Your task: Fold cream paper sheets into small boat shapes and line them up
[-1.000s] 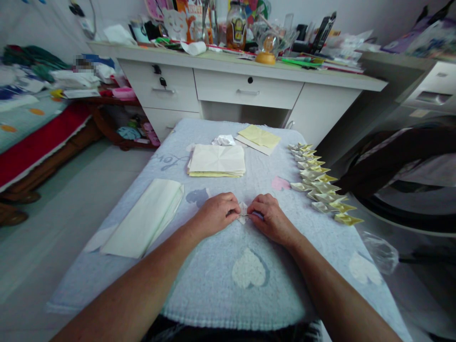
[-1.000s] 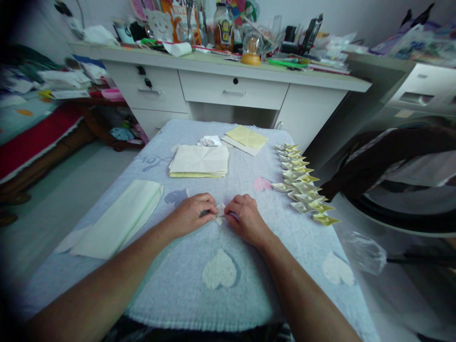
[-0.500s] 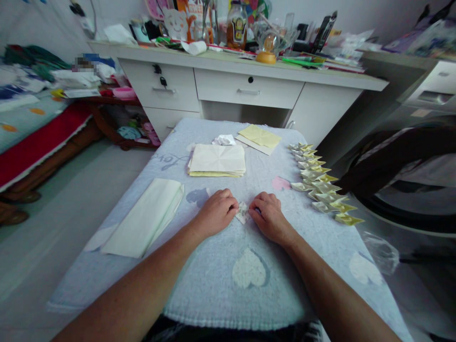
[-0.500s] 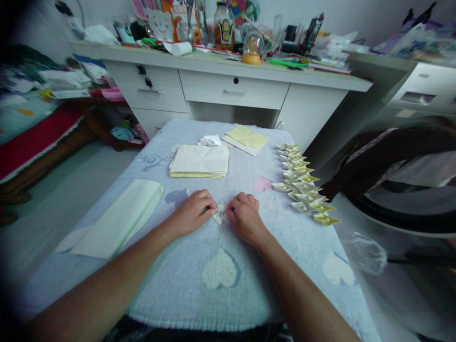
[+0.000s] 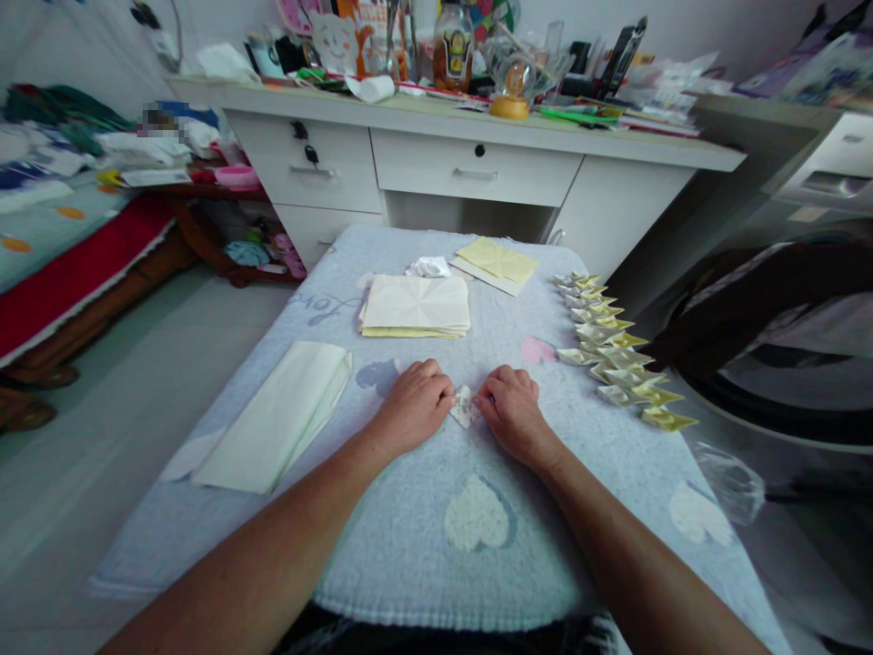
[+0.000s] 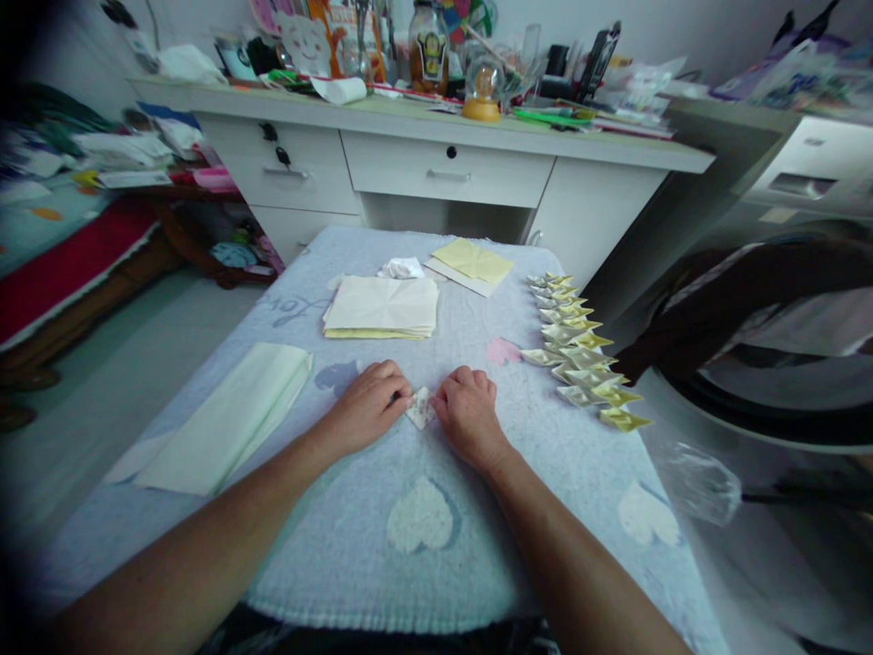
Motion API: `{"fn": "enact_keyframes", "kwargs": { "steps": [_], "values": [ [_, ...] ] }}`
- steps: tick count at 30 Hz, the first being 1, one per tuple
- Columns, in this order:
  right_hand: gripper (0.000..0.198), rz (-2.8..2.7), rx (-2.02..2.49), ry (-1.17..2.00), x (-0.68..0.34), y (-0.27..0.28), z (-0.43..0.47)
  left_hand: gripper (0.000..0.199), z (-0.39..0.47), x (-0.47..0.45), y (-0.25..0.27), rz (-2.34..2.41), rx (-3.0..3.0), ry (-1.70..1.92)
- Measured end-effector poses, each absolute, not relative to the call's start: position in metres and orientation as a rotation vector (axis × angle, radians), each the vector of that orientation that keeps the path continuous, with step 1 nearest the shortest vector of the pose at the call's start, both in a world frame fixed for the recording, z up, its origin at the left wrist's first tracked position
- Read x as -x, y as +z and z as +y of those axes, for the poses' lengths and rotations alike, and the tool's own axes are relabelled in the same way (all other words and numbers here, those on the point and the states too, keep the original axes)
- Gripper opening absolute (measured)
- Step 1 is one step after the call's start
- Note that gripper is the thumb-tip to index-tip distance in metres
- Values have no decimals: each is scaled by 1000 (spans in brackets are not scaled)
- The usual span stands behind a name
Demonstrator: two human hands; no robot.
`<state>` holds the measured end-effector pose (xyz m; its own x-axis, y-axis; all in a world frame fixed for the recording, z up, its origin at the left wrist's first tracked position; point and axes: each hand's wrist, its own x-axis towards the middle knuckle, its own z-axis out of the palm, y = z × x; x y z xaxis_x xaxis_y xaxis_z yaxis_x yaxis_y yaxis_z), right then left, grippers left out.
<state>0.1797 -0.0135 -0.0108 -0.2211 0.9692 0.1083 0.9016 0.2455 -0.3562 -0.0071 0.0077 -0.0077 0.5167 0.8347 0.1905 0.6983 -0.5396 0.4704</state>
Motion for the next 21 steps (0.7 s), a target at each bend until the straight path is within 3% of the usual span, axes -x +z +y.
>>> {"fn": "enact_keyframes", "kwargs": {
  "steps": [21],
  "values": [
    [20,-2248,1873,227,-175,-7,-15,9,14,13,-1,1320,-2391,547]
  ]
}}
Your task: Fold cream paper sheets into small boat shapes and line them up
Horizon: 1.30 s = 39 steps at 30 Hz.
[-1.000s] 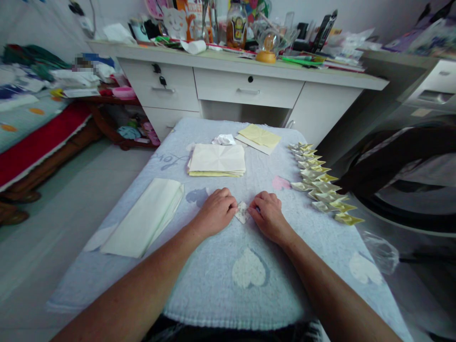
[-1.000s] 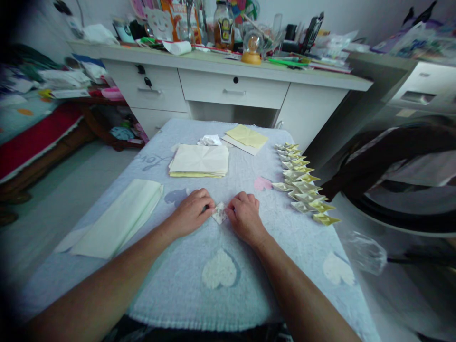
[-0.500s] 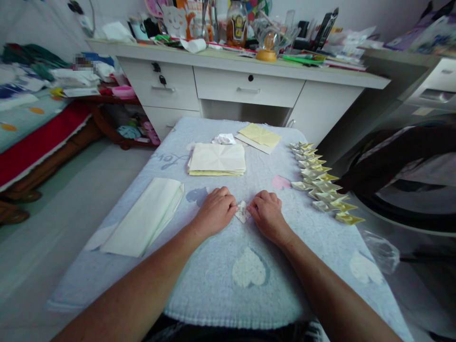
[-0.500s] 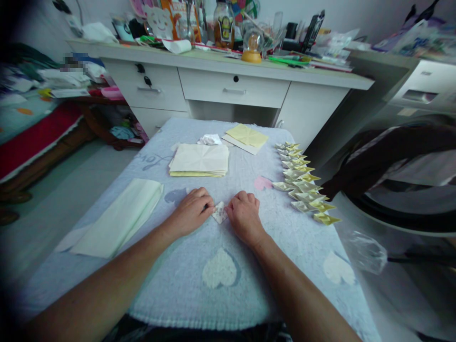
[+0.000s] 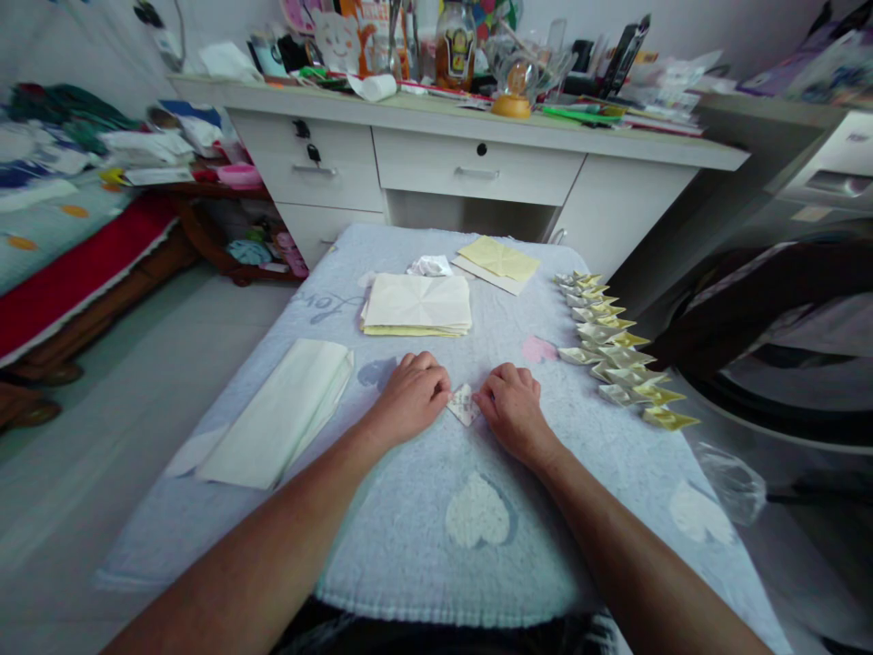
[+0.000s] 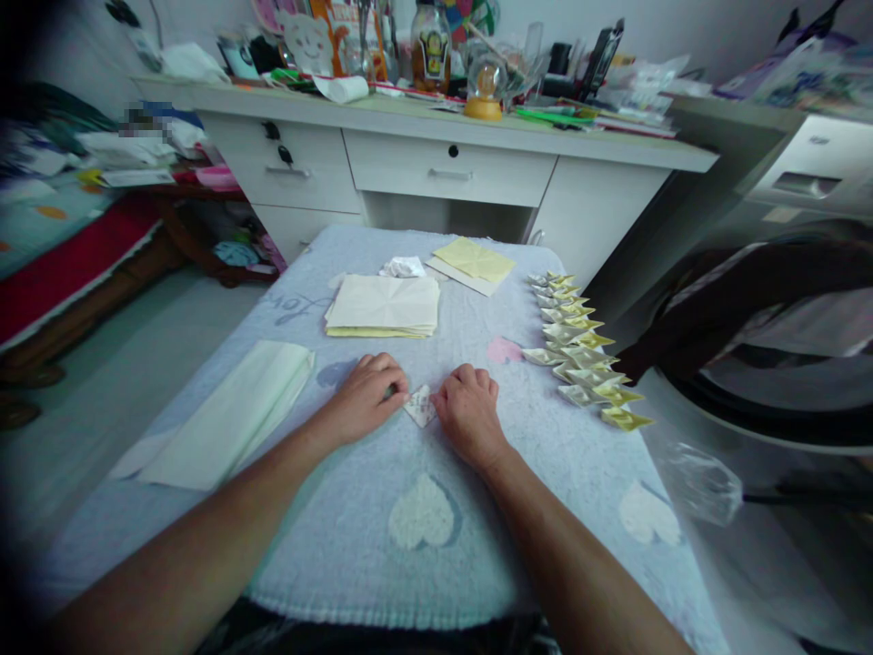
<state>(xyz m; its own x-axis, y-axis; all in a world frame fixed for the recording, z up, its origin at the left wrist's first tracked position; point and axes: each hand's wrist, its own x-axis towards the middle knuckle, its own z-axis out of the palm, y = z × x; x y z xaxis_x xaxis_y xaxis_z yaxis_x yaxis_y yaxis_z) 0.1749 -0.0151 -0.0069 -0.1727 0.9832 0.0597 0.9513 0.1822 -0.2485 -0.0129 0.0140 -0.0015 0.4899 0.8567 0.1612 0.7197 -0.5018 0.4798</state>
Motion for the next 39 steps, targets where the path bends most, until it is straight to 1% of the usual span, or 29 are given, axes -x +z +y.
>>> {"fn": "enact_keyframes", "kwargs": {
  "steps": [3,7,11,20,32,39],
  "values": [
    [21,-2250,1881,238,-175,-6,-15,9,19,16,1,1280,-2272,649],
    [20,-2245,1887,244,-174,-5,-14,17,21,16,0,1162,-2177,761],
    [18,-2232,1896,253,-174,-5,-14,24,20,13,-3,1080,-2235,705],
    [20,-2245,1886,219,-173,-5,-14,16,20,12,1,1115,-2225,612],
    [20,-2238,1888,223,-173,-5,-14,21,20,10,-4,1128,-2325,554],
    [19,-2233,1898,231,-172,-5,-14,24,23,14,0,1103,-2237,565]
  ]
}}
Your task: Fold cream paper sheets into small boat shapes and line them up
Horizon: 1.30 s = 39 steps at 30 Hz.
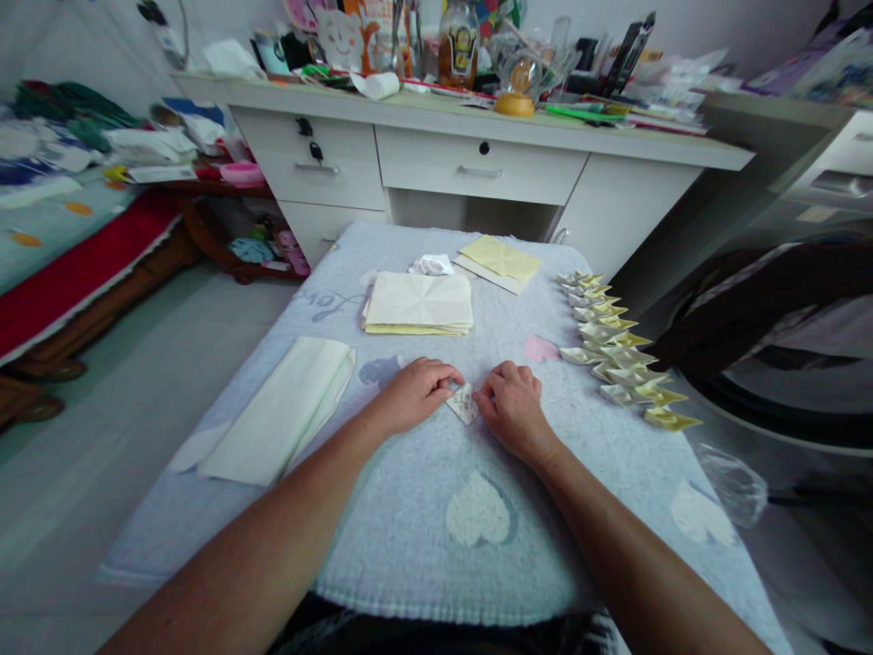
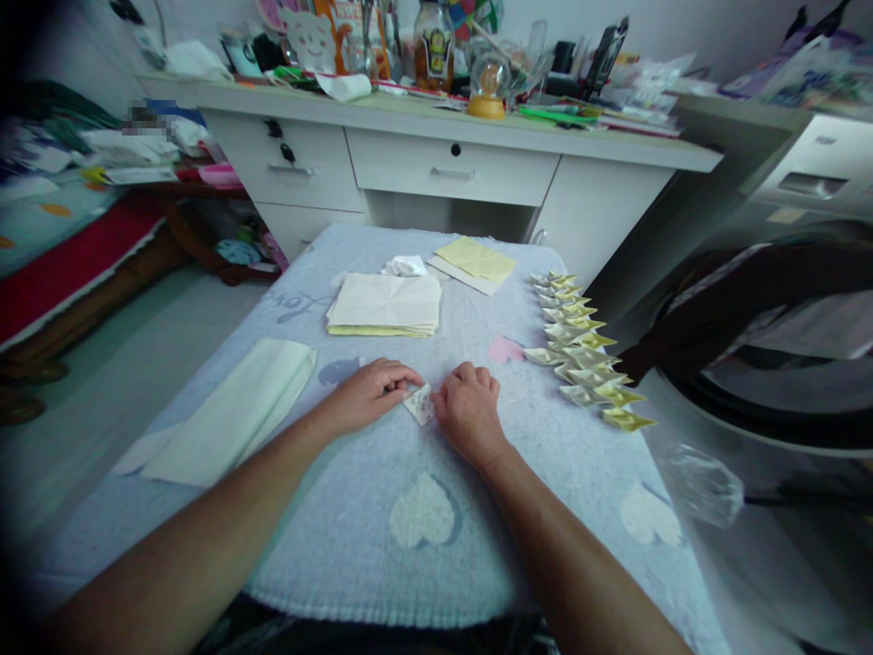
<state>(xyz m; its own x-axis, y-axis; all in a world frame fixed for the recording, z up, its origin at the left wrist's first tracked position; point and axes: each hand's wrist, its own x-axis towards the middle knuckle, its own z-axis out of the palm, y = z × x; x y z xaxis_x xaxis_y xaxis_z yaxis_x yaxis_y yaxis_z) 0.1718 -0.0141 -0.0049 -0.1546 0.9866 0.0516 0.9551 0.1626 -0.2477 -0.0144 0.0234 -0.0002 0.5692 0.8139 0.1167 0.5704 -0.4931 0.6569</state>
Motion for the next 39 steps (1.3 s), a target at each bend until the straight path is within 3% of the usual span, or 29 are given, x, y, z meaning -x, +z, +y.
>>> {"fn": "enact_keyframes", "kwargs": {
  "steps": [7,16,28,39],
  "values": [
    [18,-2233,1880,232,-173,-5,-14,25,25,14,-9,985,-2139,756],
    [20,-2223,1892,244,-173,-4,-14,22,22,6,-20,999,-2432,657],
    [11,-2058,1840,412,-190,-3,-13,22,23,7,-21,1026,-2417,626],
    [13,-2176,1781,345,-178,-6,-14,22,23,7,-19,1037,-2409,623]
  ]
}}
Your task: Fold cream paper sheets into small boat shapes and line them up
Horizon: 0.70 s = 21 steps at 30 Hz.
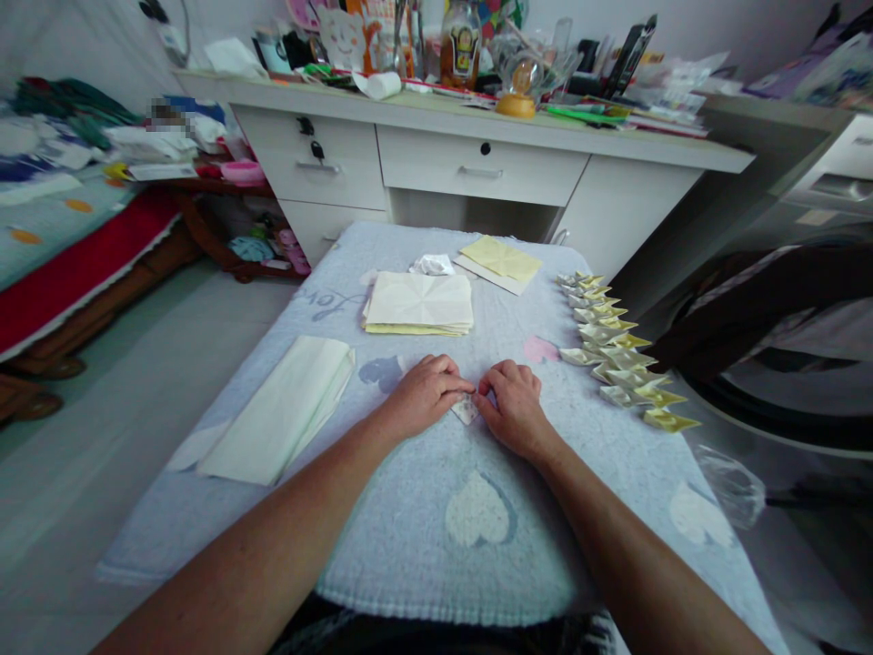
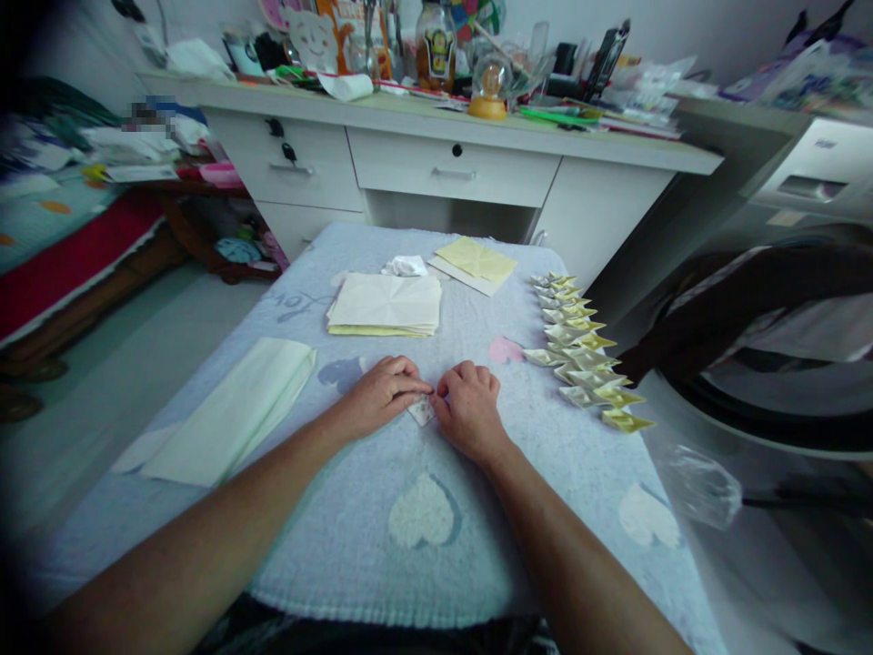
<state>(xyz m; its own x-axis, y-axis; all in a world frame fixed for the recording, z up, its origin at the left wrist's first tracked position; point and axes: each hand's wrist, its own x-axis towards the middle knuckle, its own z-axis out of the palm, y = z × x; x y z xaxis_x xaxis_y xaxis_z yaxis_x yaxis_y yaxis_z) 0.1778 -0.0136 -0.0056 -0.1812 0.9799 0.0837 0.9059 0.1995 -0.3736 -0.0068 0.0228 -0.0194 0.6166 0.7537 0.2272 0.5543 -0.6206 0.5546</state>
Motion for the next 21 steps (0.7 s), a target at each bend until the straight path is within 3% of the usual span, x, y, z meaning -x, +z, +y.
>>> {"fn": "enact_keyframes", "kwargs": {
  "steps": [21],
  "values": [
    [16,-2259,1796,239,-176,-6,-15,21,21,4,-20,1092,-2383,651]
  ]
}}
